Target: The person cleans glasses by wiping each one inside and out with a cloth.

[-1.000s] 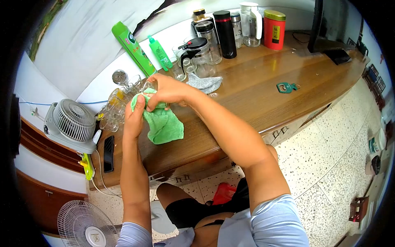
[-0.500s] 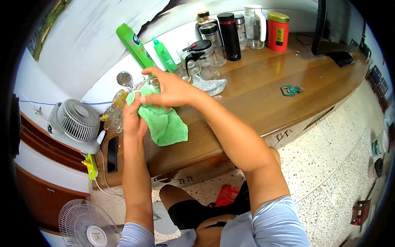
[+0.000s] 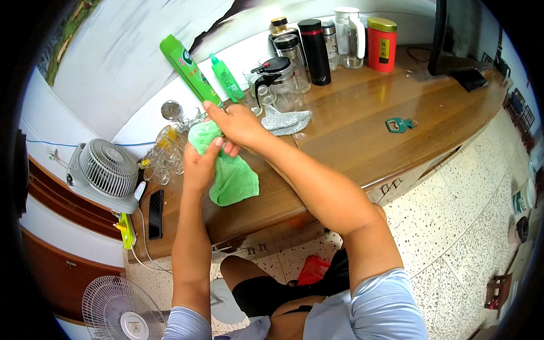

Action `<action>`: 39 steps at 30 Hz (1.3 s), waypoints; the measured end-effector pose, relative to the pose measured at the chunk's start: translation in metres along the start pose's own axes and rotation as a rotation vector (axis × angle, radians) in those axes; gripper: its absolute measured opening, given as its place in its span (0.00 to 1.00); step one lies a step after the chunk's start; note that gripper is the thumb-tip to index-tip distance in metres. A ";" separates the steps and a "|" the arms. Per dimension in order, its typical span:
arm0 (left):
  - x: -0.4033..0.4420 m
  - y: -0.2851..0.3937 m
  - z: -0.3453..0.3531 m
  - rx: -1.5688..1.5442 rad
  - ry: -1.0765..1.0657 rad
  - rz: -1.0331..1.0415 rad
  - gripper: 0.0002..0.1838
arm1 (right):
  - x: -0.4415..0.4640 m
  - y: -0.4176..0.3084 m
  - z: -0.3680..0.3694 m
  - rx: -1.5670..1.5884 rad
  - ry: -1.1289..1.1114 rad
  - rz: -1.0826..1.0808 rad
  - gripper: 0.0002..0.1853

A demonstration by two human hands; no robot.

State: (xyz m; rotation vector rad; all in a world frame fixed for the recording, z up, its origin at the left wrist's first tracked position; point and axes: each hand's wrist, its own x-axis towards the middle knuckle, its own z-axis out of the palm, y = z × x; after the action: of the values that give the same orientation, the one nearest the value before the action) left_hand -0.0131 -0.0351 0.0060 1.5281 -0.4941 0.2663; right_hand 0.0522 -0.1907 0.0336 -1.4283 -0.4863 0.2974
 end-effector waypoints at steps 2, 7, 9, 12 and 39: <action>0.000 -0.007 -0.002 0.064 0.054 -0.017 0.20 | 0.004 0.004 -0.002 0.031 -0.006 0.106 0.42; 0.005 0.003 -0.019 -0.437 0.178 -0.214 0.21 | 0.002 0.010 0.008 -0.594 0.256 -0.614 0.37; 0.007 -0.002 -0.041 -0.685 0.093 -0.272 0.21 | -0.001 0.012 0.007 -0.782 0.258 -0.859 0.33; 0.005 -0.005 -0.048 -0.707 0.004 -0.271 0.21 | -0.010 0.005 0.005 -0.822 0.174 -0.836 0.28; -0.003 0.010 -0.013 -0.437 0.029 -0.130 0.28 | 0.004 0.008 0.005 -0.565 0.345 -0.880 0.19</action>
State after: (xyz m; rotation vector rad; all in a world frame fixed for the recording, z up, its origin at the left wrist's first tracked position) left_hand -0.0185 -0.0210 0.0141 1.1223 -0.3968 0.0715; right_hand 0.0542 -0.1833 0.0268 -1.6067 -0.8963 -0.8365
